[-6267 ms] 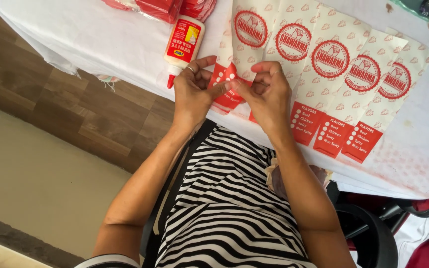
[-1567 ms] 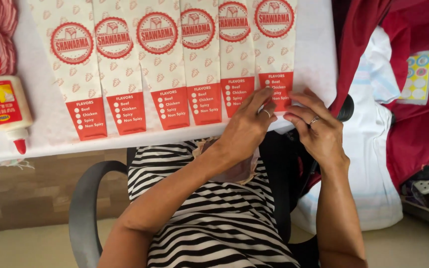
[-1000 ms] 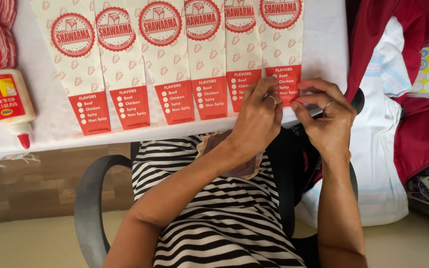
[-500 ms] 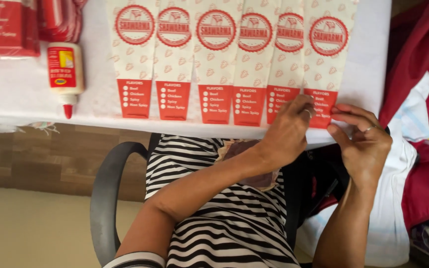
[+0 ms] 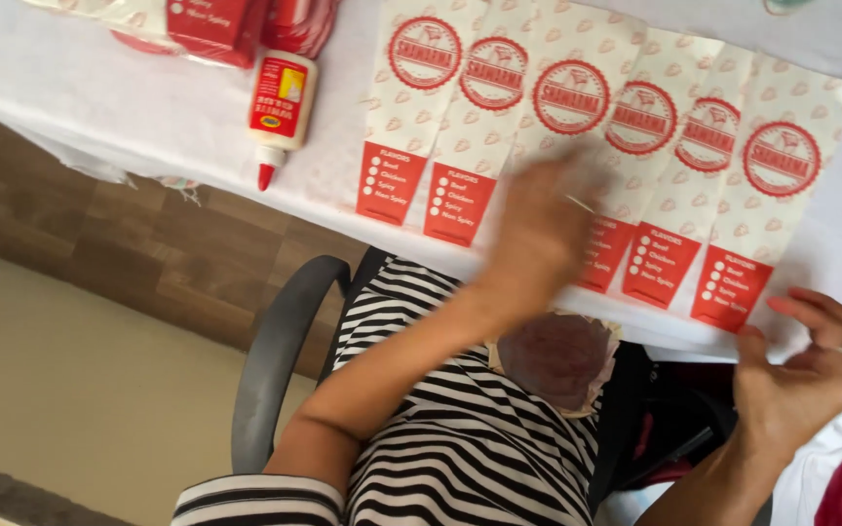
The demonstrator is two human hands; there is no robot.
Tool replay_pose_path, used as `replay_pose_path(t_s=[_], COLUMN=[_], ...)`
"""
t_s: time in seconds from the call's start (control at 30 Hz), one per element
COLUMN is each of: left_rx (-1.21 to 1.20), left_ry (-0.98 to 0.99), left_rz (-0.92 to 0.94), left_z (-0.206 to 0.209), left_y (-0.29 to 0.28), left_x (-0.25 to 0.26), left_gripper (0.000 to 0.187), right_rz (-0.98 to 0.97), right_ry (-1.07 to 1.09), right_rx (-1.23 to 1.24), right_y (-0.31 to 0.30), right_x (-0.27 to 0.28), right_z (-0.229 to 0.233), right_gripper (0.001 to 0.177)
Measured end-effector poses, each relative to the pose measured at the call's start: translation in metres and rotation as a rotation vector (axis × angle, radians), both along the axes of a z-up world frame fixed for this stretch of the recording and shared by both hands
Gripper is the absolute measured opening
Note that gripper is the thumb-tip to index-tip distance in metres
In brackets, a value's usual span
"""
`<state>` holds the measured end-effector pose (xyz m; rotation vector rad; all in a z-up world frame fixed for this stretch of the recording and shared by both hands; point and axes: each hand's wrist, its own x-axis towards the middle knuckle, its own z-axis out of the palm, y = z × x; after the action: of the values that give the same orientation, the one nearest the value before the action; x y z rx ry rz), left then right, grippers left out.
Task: The person organizes several stacks of shawarma paper wrappers, applying adhesive from a glue bottle to the edges and pressing them together to form completed sleeves, before gathering and folding a final stack of the sleeves.
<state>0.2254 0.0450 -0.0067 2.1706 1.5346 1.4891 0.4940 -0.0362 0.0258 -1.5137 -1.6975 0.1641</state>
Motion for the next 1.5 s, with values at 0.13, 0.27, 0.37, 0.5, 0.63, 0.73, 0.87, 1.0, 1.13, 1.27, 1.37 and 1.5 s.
replay_pose_path(t_s=[0.13,0.27,0.37,0.5,0.63,0.73,0.87,1.0,1.13,1.27,1.37,1.5], left_rx=[-0.113,-0.521,-0.477,-0.342,-0.422,-0.449,0.092,-0.168,-0.097,-0.021,-0.037,-0.103], left_ry=[0.073,0.151,0.001,-0.027,-0.217,-0.210,0.112,0.015,0.139,0.185,0.164,0.190], left_rz=[0.487,0.838,0.690,0.509,0.260,-0.210,-0.420,-0.750,-0.615,-0.664,-0.653,-0.669], left_z=[0.018,0.027,0.040,0.095,0.111,0.096,0.062,0.048,0.004,-0.009,-0.008,-0.005], left_y=[0.016,0.011,0.007,-0.017,-0.020,-0.026,-0.046,-0.038,0.000,0.009,0.006,0.005], left_x=[-0.157,-0.238,-0.249,-0.202,-0.107,-0.018,0.068,0.094,0.114,0.123,0.123,0.120], left_gripper=[0.067,0.085,0.073,0.080,0.068,0.047,0.031,0.075,0.040,0.011,0.011,0.028], right_rz=[-0.061,-0.127,-0.101,-0.128,0.018,0.217,-0.153,-0.363,-0.453,-0.415,-0.374,-0.341], right_ry=[0.126,0.205,0.232,0.429,0.607,0.911,1.095,1.138,0.993,0.834,0.750,0.709], right_rx=[0.021,0.066,0.121,-0.044,-0.207,-0.247,-0.003,0.194,0.267,0.311,0.309,0.255], right_y=[-0.002,-0.002,-0.002,-0.009,-0.016,-0.015,-0.016,-0.031,-0.044,-0.046,-0.042,-0.039], right_x=[-0.013,-0.018,-0.027,-0.064,-0.103,-0.101,-0.079,-0.013,0.022,0.032,0.021,0.009], right_z=[0.004,0.003,0.005,0.025,0.036,0.020,0.014,-0.008,-0.005,-0.008,-0.003,-0.002], right_gripper=[0.037,0.025,0.027,0.018,0.030,0.068,0.027,0.036,0.034,0.034,0.036,0.044])
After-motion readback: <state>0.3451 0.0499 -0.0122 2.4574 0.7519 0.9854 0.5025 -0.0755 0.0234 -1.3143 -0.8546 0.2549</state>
